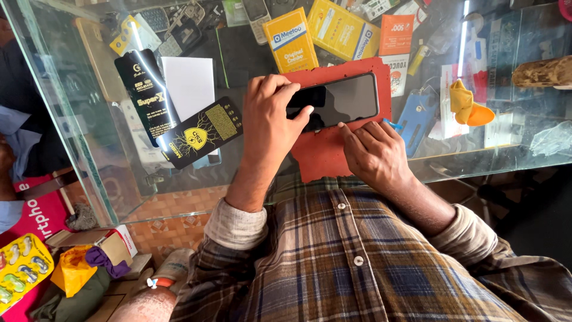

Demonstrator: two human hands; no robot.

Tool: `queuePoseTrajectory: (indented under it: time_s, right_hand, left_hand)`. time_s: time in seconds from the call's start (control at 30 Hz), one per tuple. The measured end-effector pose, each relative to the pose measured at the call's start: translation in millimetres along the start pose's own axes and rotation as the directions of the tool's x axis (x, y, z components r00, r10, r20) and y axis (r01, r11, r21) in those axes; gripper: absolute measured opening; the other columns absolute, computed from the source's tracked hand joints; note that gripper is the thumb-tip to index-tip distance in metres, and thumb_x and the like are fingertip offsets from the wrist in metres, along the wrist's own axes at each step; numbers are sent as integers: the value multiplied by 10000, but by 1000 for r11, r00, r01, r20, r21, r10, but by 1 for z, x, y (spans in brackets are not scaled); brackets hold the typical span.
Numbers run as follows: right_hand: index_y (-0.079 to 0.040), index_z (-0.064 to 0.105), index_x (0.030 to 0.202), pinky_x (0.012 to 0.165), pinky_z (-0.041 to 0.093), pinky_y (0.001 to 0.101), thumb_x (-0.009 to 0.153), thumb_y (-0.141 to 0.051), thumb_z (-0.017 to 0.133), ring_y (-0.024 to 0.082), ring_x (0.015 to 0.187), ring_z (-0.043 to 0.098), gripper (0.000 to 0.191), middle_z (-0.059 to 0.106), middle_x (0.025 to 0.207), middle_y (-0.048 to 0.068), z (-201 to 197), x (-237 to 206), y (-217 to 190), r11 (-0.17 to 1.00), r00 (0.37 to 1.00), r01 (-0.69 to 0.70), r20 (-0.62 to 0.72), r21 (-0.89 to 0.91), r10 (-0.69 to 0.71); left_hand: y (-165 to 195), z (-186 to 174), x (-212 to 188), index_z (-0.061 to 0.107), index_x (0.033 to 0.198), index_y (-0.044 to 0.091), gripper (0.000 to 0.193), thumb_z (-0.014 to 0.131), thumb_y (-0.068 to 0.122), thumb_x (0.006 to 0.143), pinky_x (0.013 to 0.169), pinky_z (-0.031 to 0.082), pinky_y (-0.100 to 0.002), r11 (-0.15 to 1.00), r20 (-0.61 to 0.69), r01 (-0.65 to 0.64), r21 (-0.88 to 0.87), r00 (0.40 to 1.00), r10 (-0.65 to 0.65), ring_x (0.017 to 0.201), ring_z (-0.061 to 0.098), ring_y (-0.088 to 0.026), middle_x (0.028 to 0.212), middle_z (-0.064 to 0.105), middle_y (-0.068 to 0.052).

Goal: The person applies a screen protector to a smartphone on a glass counter, pressing it down and smoothing it. They then pick up a small feature phone, press its buttons, and later use a screwdriver to open and work on the back of a phone, manipulating its internal components.

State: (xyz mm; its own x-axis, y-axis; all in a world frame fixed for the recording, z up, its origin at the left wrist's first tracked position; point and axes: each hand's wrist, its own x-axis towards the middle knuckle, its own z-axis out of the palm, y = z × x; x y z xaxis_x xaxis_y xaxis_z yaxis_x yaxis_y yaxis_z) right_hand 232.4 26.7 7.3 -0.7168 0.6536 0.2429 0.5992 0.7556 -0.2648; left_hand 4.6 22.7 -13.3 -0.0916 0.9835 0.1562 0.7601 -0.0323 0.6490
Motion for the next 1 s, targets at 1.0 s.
queuePoseTrajectory:
  time_s: [1.0]
  right_hand:
    - [10,727,1155,677,499,384,856,30,704,237,728,611,300,596,765,43,-3,-2,3,989,994,-105,-21,107,108]
  left_hand:
    - [7,4,-2,653,1077,71,473,911,247,721,930,461,-482,991,-17,-29,127,999,31,1089,552,-316,1071,596,-65]
